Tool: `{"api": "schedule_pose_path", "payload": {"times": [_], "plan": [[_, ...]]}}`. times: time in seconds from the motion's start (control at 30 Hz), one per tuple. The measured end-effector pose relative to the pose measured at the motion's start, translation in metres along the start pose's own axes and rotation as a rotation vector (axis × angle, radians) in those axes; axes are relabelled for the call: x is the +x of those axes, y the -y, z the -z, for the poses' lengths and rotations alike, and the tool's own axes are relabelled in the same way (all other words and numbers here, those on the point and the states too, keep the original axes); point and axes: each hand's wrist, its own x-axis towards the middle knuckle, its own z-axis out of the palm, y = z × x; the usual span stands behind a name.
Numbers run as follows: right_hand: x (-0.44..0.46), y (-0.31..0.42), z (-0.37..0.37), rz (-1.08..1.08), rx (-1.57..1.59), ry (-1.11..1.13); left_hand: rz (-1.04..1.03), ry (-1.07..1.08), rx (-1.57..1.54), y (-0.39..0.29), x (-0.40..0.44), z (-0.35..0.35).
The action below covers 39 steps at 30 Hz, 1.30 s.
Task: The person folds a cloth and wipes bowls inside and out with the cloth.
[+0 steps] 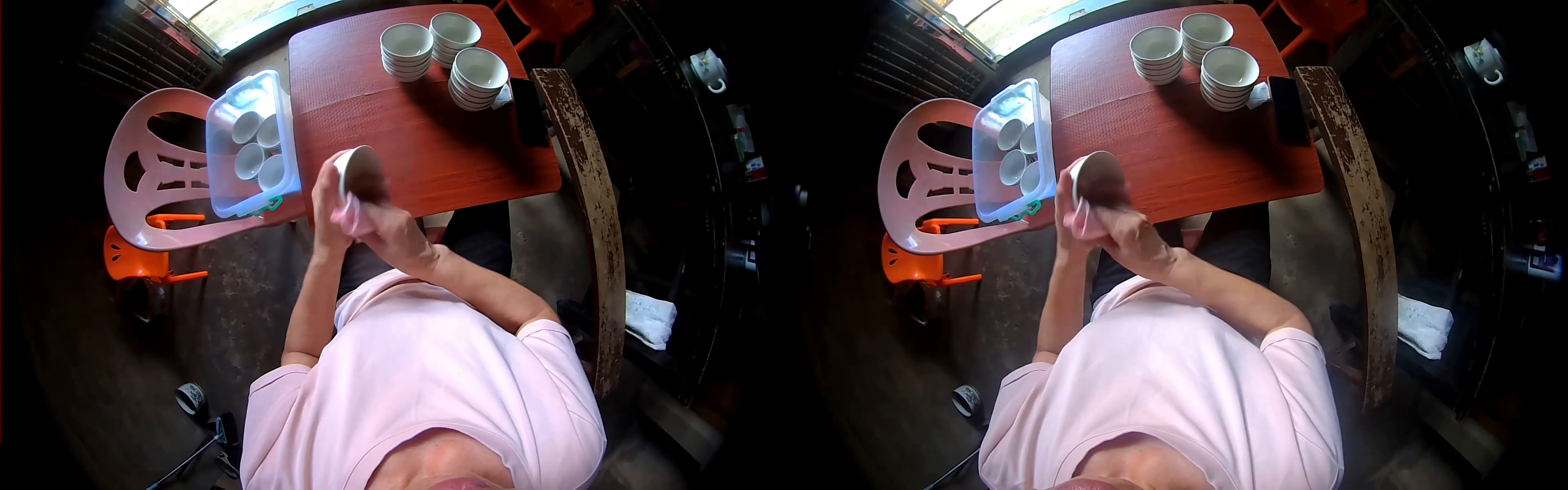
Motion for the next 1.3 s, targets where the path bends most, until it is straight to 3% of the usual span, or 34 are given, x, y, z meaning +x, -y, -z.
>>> {"api": "schedule_pose_path", "payload": {"times": [0.03, 0.07, 0.1, 0.17, 0.2, 0.27, 0.33, 0.4, 0.43, 0.47, 0.57, 0.7, 0.8, 0.83, 0.87, 0.9, 0.93, 1.0, 1.03, 1.07, 1.17, 1.2, 1.23, 1.27, 1.3], "plan": [[0.005, -0.01, -0.002, 0.239, -0.258, -0.115, 0.175, 0.075, -0.078, -0.004, 0.006, 0.006], [0.007, -0.018, 0.001, 0.277, -0.268, -0.105, 0.35, 0.152, -0.155, -0.009, 0.011, 0.012], [0.008, -0.026, 0.008, 0.317, -0.279, -0.095, 0.388, 0.146, -0.199, -0.013, 0.009, 0.015], [0.001, -0.043, 0.007, 0.303, -0.157, -0.096, 0.275, 0.094, -0.076, -0.013, 0.004, 0.013], [0.0, -0.022, 0.012, -0.069, -0.159, 0.017, 0.125, 0.051, 0.089, -0.007, 0.003, 0.005], [0.008, -0.004, 0.016, -0.54, 0.801, -0.088, -0.178, 0.03, 0.268, 0.003, 0.005, 0.001], [0.003, 0.009, 0.009, -0.403, 0.438, -0.019, -0.186, 0.007, 0.077, -0.005, 0.0, -0.004], [-0.009, -0.023, -0.005, 0.163, -0.162, 0.086, 0.02, -0.039, -0.032, -0.01, 0.003, 0.0], [0.002, -0.022, 0.006, 0.328, -0.385, 0.154, 0.167, -0.023, -0.111, -0.012, 0.007, 0.004], [0.008, -0.037, 0.019, 0.409, -0.595, 0.253, 0.42, -0.027, -0.345, -0.02, 0.009, 0.005], [0.019, -0.06, 0.029, 0.511, -0.876, 0.198, 0.509, -0.08, -0.303, -0.023, 0.01, 0.002], [0.004, -0.035, 0.018, 0.242, -0.458, 0.216, 0.54, -0.096, -0.326, -0.023, 0.014, 0.002], [-0.016, -0.034, -0.012, 0.291, -0.367, 0.153, 0.444, -0.225, -0.394, -0.003, 0.014, 0.01], [-0.009, -0.01, -0.004, -0.195, 0.216, 0.224, 0.411, -0.193, -0.403, -0.011, 0.004, -0.002], [-0.001, -0.001, 0.0, -0.458, 0.57, 0.203, 0.178, -0.221, -0.323, 0.009, 0.004, 0.009], [0.009, 0.009, 0.003, -0.532, 0.773, 0.107, -0.051, -0.26, -0.24, 0.02, 0.003, 0.01], [0.016, 0.013, 0.005, -0.598, 0.972, 0.012, -0.01, -0.262, -0.492, 0.022, 0.009, 0.015], [0.008, 0.008, -0.001, -0.291, 0.211, 0.193, 0.108, -0.17, -0.474, -0.001, 0.007, 0.002], [0.005, -0.01, -0.011, 0.135, -0.171, 0.021, 0.211, -0.193, -0.452, -0.02, 0.008, -0.009], [0.007, -0.013, -0.007, 0.196, -0.258, -0.007, 0.314, -0.216, -0.428, -0.029, 0.009, -0.013], [0.015, -0.018, 0.005, 0.402, -0.418, -0.037, 0.257, -0.172, -0.374, -0.016, 0.012, 0.003], [0.015, -0.01, 0.005, 0.063, -0.095, 0.042, 0.247, -0.176, -0.381, -0.015, 0.01, -0.002], [0.013, 0.003, 0.004, -0.276, 0.228, 0.117, -0.12, -0.193, 0.128, 0.001, 0.01, 0.0], [0.014, 0.013, 0.005, -0.616, 0.553, 0.189, -0.199, -0.119, 0.01, 0.009, 0.007, 0.005], [0.019, 0.021, 0.01, -0.597, 0.719, 0.115, -0.451, -0.199, 0.437, 0.015, 0.002, 0.0]]}}
